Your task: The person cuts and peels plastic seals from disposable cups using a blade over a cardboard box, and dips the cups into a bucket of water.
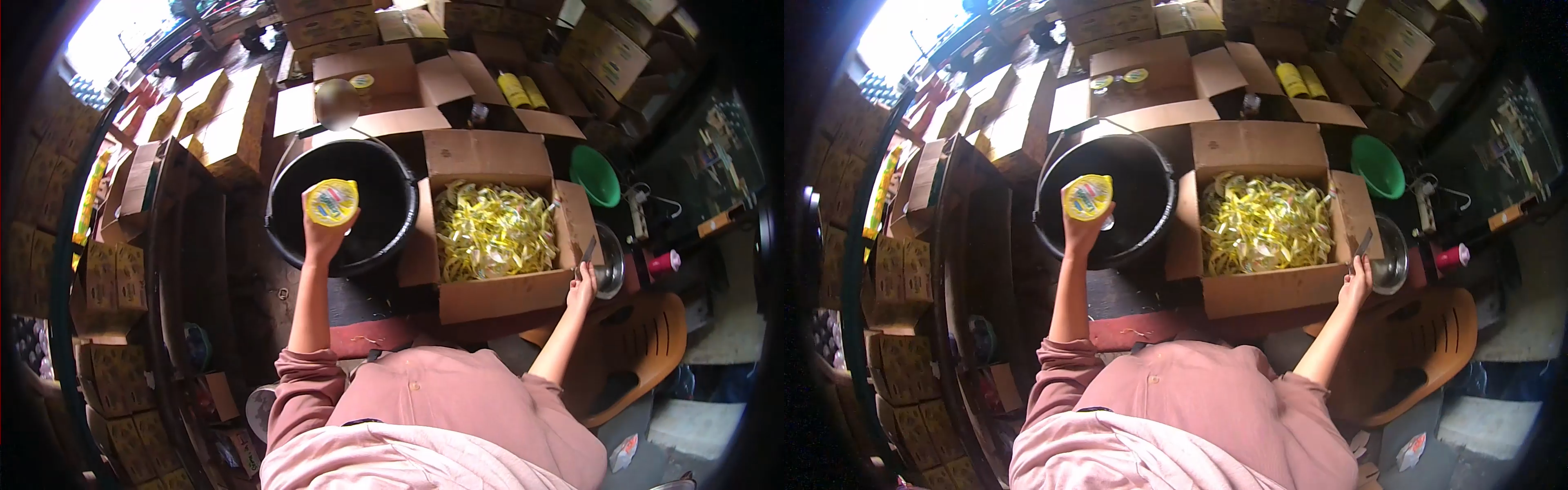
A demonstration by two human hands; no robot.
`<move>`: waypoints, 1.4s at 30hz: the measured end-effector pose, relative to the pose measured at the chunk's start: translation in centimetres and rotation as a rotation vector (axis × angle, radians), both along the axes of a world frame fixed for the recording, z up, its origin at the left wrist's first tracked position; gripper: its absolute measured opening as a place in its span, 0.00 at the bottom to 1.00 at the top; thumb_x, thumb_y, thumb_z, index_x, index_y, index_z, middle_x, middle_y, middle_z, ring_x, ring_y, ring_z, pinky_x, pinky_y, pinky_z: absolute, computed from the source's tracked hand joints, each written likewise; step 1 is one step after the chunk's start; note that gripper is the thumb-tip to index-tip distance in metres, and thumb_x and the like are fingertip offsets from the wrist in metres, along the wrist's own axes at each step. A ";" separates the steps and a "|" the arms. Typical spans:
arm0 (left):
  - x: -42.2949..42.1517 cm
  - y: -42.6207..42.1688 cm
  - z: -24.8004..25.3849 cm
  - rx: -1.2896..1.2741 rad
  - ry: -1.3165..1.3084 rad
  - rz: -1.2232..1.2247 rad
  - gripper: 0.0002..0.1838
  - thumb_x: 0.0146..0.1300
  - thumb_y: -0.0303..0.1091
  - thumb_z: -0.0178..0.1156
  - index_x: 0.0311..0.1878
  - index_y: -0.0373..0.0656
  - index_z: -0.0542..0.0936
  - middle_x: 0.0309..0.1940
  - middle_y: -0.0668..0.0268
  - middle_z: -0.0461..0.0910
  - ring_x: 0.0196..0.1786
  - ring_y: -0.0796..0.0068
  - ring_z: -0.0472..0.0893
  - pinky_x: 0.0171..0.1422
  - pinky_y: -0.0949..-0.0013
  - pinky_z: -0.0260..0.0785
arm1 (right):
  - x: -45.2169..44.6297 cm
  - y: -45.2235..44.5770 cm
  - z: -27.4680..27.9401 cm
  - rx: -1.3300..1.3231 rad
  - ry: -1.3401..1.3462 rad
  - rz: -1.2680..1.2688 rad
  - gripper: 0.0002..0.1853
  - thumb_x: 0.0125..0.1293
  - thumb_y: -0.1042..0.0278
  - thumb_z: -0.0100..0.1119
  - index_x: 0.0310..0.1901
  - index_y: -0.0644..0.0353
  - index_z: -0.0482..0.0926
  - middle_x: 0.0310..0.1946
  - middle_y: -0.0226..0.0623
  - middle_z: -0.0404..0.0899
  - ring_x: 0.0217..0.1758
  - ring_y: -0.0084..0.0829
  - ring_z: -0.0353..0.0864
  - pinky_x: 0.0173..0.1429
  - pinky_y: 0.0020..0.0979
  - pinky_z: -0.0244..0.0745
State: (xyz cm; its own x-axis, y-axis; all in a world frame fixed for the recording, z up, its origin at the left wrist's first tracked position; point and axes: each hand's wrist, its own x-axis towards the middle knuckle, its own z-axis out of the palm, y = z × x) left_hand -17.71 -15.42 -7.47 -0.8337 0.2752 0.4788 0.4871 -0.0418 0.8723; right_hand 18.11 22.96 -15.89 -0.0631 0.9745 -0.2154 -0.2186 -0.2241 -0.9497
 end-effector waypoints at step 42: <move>0.4 -0.4 0.6 0.044 -0.062 -0.055 0.35 0.38 0.26 0.72 0.50 0.41 0.64 0.42 0.62 0.75 0.45 0.72 0.76 0.51 0.70 0.69 | -26.8 -27.4 15.8 1.374 -0.342 1.110 0.16 0.48 0.79 0.57 0.42 0.64 0.78 0.31 0.40 0.73 0.31 0.38 0.73 0.41 0.35 0.69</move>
State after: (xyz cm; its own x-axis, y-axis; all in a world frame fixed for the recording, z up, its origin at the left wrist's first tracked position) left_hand -17.27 -15.86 -6.87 -0.8463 0.3011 0.4395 0.4282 -0.1065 0.8974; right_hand -8.73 -4.40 -0.08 -0.8747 -0.0124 0.4845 -0.3047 0.7915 -0.5298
